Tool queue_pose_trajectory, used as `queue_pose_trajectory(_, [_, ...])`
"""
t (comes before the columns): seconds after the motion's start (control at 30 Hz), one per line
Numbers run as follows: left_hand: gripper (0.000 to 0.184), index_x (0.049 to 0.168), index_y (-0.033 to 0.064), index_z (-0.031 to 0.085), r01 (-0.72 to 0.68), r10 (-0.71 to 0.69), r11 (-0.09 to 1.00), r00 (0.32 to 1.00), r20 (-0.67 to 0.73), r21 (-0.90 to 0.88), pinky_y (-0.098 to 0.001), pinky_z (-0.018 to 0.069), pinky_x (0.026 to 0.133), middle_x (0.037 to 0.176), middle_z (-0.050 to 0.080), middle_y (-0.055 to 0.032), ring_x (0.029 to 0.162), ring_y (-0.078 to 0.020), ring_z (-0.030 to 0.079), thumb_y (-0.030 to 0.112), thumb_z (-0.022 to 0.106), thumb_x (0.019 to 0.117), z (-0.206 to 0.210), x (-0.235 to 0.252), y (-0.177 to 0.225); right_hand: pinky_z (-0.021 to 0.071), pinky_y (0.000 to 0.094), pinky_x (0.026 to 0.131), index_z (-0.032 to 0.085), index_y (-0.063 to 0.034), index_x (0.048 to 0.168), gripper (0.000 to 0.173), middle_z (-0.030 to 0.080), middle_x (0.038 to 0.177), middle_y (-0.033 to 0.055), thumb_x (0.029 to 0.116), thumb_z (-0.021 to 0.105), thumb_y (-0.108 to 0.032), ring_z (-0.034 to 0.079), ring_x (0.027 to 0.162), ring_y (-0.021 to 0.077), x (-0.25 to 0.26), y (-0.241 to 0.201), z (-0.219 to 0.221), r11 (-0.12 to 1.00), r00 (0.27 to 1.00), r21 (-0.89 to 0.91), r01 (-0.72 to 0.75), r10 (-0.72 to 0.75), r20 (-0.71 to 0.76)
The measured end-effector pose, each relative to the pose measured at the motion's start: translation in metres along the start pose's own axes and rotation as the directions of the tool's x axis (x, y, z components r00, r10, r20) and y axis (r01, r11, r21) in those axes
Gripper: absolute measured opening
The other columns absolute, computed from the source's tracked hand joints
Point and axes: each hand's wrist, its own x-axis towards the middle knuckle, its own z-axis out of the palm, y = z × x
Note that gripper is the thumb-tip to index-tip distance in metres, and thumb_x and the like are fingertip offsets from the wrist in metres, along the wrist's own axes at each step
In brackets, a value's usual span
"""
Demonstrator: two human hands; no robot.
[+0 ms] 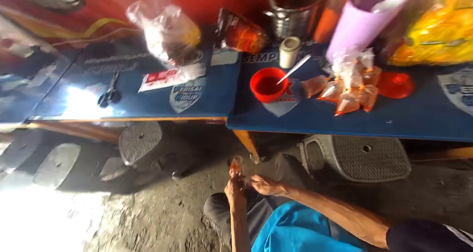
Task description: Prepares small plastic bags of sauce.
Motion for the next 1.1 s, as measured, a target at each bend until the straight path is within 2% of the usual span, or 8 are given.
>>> queue_pose_trajectory(0.07, [0.029,0.087,0.0053,0.06,0.009,-0.01,0.999,1.0,0.021,0.032,-0.0189,0.0408,0.047,0.067,0.058,0.0013,0.052,-0.0041,0.05,0.018,0.046,0.1083,-0.001,-0.002,0.0,0.0431,0.0246,0.062,0.062,0.0023,0.109,0.035,0.052,0.084,0.0035,0.1118,0.035,-0.019,0.047,0.066,0.0079,-0.001,0.003,-0.006,0.967,0.992,0.226,-0.121,0.126,-0.006])
queue_pose_trajectory(0.13, [0.031,0.084,0.0047,0.06,-0.011,0.01,0.998,1.0,0.018,0.063,-0.0171,0.0368,0.044,0.066,0.057,0.0019,0.05,-0.0029,0.047,0.017,0.045,0.109,-0.001,-0.004,-0.001,0.0411,0.0234,0.055,0.063,-0.0011,0.102,0.032,0.049,0.074,-0.001,0.1106,0.039,-0.02,0.045,0.058,0.0067,0.002,0.007,-0.012,0.942,0.979,0.285,-0.175,0.197,-0.049])
queue_pose_trajectory(0.17, [0.032,0.084,0.0043,0.06,-0.026,0.025,0.996,1.0,0.012,0.08,-0.0168,0.0359,0.044,0.064,0.056,0.0022,0.048,-0.0023,0.046,0.018,0.045,0.1093,0.001,-0.005,-0.001,0.0423,0.0261,0.058,0.066,0.0001,0.102,0.032,0.053,0.075,0.0021,0.1095,0.042,-0.019,0.048,0.061,0.009,0.005,0.011,-0.014,0.969,0.979,0.195,-0.153,0.176,-0.102])
queue_pose_trajectory(0.23, [0.032,0.083,0.0033,0.06,-0.059,0.06,0.993,0.998,-0.009,0.106,-0.0164,0.0354,0.043,0.063,0.055,0.002,0.047,-0.0018,0.045,0.018,0.048,0.1087,0.002,-0.005,-0.006,0.0519,0.0475,0.085,0.071,0.0051,0.11,0.031,0.071,0.097,0.0195,0.1056,0.049,-0.016,0.067,0.089,0.0287,0.012,0.017,-0.02,0.989,0.983,-0.117,-0.089,0.069,-0.17])
queue_pose_trajectory(0.3, [0.032,0.082,0.0021,0.061,-0.09,0.095,0.988,0.995,-0.031,0.123,-0.0168,0.035,0.043,0.062,0.055,0.0011,0.047,-0.0023,0.045,0.017,0.05,0.108,0.001,-0.003,-0.009,0.0496,0.058,0.094,0.068,0.0044,0.116,0.03,0.07,0.108,0.0247,0.1022,0.054,-0.017,0.068,0.104,0.0389,0.014,0.017,-0.024,0.958,0.984,-0.282,-0.041,-0.009,-0.176])
queue_pose_trajectory(0.63, [0.031,0.086,0.0005,0.063,-0.132,0.133,0.99,0.991,-0.026,0.041,-0.0154,0.0409,0.045,0.065,0.059,0.0012,0.05,-0.0006,0.051,0.017,0.049,0.1085,0.008,0.001,0.007,0.0529,0.0501,0.09,0.07,0.0059,0.109,0.023,0.071,0.102,0.0206,0.089,0.067,-0.005,0.068,0.096,0.0306,0.011,0.02,-0.029,0.984,0.944,-0.147,0.097,-0.137,-0.299])
queue_pose_trajectory(0.93, [0.03,0.087,-0.0018,0.065,-0.129,0.125,0.991,0.987,-0.101,-0.033,-0.0161,0.0406,0.046,0.066,0.064,-0.0013,0.051,-0.0016,0.054,0.014,0.05,0.1081,0.004,0.006,0.017,0.0529,0.0369,0.097,0.065,0.0002,0.125,0.034,0.069,0.119,0.0163,0.0997,0.055,-0.02,0.067,0.11,0.0221,-0.011,-0.003,-0.038,0.963,0.896,-0.266,0.049,-0.16,-0.414])
queue_pose_trajectory(1.1, [0.031,0.086,-0.0023,0.066,-0.122,0.119,0.992,0.991,-0.066,-0.038,-0.0163,0.0421,0.047,0.067,0.065,-0.0025,0.053,-0.0022,0.055,0.013,0.051,0.108,0.011,0.002,0.012,0.0381,0.0526,0.114,0.055,-0.004,0.144,0.047,0.062,0.137,0.0195,0.1052,0.054,-0.03,0.057,0.132,0.0348,0.007,-0.017,-0.022,0.807,0.972,-0.582,0.099,-0.203,-0.117])
